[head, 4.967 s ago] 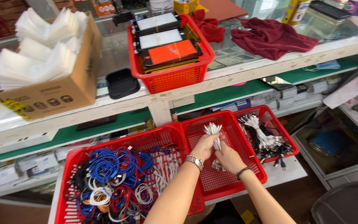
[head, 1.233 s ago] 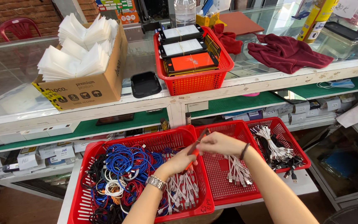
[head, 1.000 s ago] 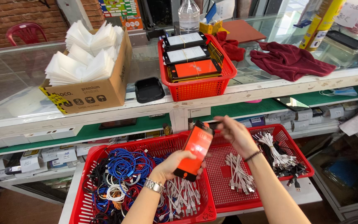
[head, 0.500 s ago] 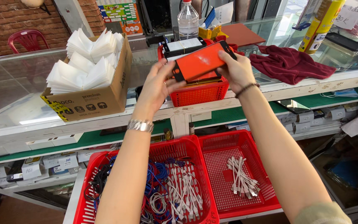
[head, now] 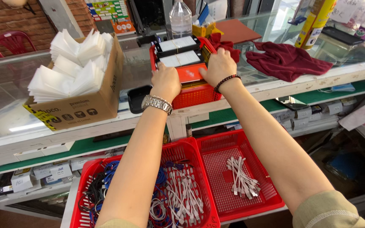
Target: The person sorts charging cables in a red basket, gathering white cables into a bundle and placing the bundle into an adjacent basket. They briefly rearrange orange phone boxes in a basket on the counter, then coil blue cables and place the coiled cables into another basket.
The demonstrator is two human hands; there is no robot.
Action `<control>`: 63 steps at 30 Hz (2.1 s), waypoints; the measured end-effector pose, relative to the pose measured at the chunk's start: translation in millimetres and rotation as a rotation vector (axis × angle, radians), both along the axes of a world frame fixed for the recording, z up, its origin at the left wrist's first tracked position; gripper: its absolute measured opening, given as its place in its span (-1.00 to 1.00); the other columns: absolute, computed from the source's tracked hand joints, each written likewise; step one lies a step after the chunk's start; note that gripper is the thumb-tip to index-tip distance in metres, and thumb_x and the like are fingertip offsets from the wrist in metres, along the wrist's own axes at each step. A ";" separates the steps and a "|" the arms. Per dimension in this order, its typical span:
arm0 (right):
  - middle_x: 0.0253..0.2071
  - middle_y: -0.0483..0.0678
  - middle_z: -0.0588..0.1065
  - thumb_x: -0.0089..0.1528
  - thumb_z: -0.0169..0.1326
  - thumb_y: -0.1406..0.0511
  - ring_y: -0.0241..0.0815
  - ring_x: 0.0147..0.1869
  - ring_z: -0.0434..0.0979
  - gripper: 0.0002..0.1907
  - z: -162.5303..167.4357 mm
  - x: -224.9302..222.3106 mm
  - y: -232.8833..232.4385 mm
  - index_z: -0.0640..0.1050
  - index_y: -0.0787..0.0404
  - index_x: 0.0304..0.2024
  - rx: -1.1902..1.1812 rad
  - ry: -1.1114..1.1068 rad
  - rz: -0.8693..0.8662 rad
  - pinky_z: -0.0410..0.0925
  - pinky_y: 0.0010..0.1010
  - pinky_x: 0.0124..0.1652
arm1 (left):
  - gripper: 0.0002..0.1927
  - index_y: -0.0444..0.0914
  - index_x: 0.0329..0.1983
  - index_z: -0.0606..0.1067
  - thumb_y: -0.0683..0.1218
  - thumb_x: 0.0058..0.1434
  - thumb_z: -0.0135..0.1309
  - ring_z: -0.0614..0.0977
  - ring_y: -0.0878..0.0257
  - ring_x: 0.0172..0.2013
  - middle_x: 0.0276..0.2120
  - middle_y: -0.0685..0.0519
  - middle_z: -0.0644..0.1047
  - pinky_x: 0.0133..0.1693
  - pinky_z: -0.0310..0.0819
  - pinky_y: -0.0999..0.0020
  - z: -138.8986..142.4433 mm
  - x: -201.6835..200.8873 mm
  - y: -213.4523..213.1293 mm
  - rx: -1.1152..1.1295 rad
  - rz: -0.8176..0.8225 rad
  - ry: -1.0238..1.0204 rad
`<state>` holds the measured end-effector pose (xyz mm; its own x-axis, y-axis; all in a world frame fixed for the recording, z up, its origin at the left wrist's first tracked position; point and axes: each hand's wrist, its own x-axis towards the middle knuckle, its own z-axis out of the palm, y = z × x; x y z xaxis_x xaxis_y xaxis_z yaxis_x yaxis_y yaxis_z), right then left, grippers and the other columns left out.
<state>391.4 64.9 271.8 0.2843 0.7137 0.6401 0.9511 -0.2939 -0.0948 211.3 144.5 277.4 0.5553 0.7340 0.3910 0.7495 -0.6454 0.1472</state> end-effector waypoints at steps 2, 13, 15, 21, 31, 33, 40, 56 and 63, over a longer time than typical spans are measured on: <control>-0.22 0.17 0.52 0.19 0.29 0.06 0.11 -0.10 0.51 -0.55 2.3 -5.6 -21.9 0.61 0.37 -0.29 0.218 0.153 0.136 0.41 -0.13 -0.15 | -0.41 -0.38 0.17 0.49 -0.20 0.03 0.31 0.52 -0.27 0.10 0.24 -0.39 0.34 -0.01 0.52 0.02 -5.0 -4.7 -10.8 0.138 0.014 -0.113; -0.40 -0.10 0.47 0.43 0.08 0.20 -0.41 -0.33 0.40 -0.72 -73.7 10.0 -132.5 0.55 0.29 -0.26 0.582 0.984 0.277 0.29 -0.52 -0.33 | -0.51 -0.25 -0.06 0.60 0.14 0.08 0.40 0.53 -0.08 0.10 0.02 -0.18 0.53 0.10 0.44 0.00 6.2 -24.7 -25.6 -0.012 -0.062 -0.189; -0.47 -0.04 0.43 0.44 0.02 0.19 -0.37 -0.42 0.33 -0.66 -109.2 15.6 -150.6 0.58 0.27 -0.33 0.485 1.089 0.130 0.20 -0.49 -0.42 | -0.51 -0.27 -0.17 0.59 0.15 0.01 0.41 0.47 -0.18 0.07 -0.05 -0.22 0.50 0.00 0.36 -0.15 6.0 -23.1 -34.1 0.257 -0.059 -0.291; -0.27 0.20 0.61 0.16 0.14 -0.11 0.18 -0.13 0.64 -0.44 -249.4 -17.5 -192.4 0.59 0.27 -0.26 -0.284 0.693 -0.188 0.49 -0.04 -0.10 | -0.94 -0.25 -0.22 0.40 -0.19 0.31 0.05 0.55 -0.02 -0.09 -0.20 -0.09 0.50 0.02 0.40 0.02 -88.3 -3.1 -145.6 0.173 -0.610 -0.759; 0.20 0.19 0.45 0.11 0.23 -0.17 0.08 0.31 0.44 -0.12 -287.0 -49.5 -212.2 0.42 0.36 0.19 -0.924 0.631 -0.472 0.33 -0.16 0.25 | -0.75 -0.25 -0.12 0.60 -0.01 0.29 0.05 0.69 0.05 -0.18 -0.22 -0.11 0.67 -0.07 0.55 0.13 -258.7 18.3 -207.3 -0.825 -0.512 -0.075; 0.20 0.18 0.46 0.14 0.25 -0.05 0.10 0.32 0.44 -0.23 -293.2 -48.5 -212.8 0.44 0.34 0.19 -0.909 0.680 -0.482 0.33 -0.14 0.26 | -0.71 -0.25 -0.10 0.62 0.00 0.26 0.08 0.68 0.02 -0.16 -0.20 -0.13 0.66 -0.04 0.54 0.11 -273.8 18.7 -202.3 -0.876 -0.524 -0.023; 0.04 0.26 0.53 0.28 0.07 0.14 0.16 0.17 0.55 -0.54 -304.0 -42.4 -212.4 0.43 0.33 0.09 -0.805 0.691 -0.419 0.39 -0.08 0.16 | -0.59 -0.33 -0.09 0.63 0.10 0.30 0.04 0.69 -0.04 -0.22 -0.23 -0.23 0.65 -0.06 0.54 0.12 -289.6 21.7 -203.5 -1.025 -0.463 -0.006; -0.14 0.20 0.56 0.13 0.07 0.37 0.09 -0.02 0.59 -0.70 -176.1 -140.5 -182.6 0.48 0.37 -0.10 -0.307 0.127 0.152 0.45 -0.18 -0.07 | -0.71 -0.28 -0.29 0.52 0.06 0.26 0.19 0.70 0.12 -0.13 -0.20 -0.10 0.68 -0.08 0.65 0.22 -220.6 -9.9 -161.3 -1.905 -0.138 -1.373; 0.20 0.10 0.52 0.41 -0.07 0.16 -0.05 0.27 0.54 -0.58 -87.0 -137.9 -165.0 0.48 0.20 0.24 -0.398 0.895 0.343 0.35 -0.32 0.23 | -0.79 -0.17 -0.34 0.46 0.02 0.26 0.19 0.51 0.32 -0.59 -0.60 0.14 0.45 -0.48 0.51 0.30 -197.0 -97.1 -138.9 -1.660 -0.249 -1.309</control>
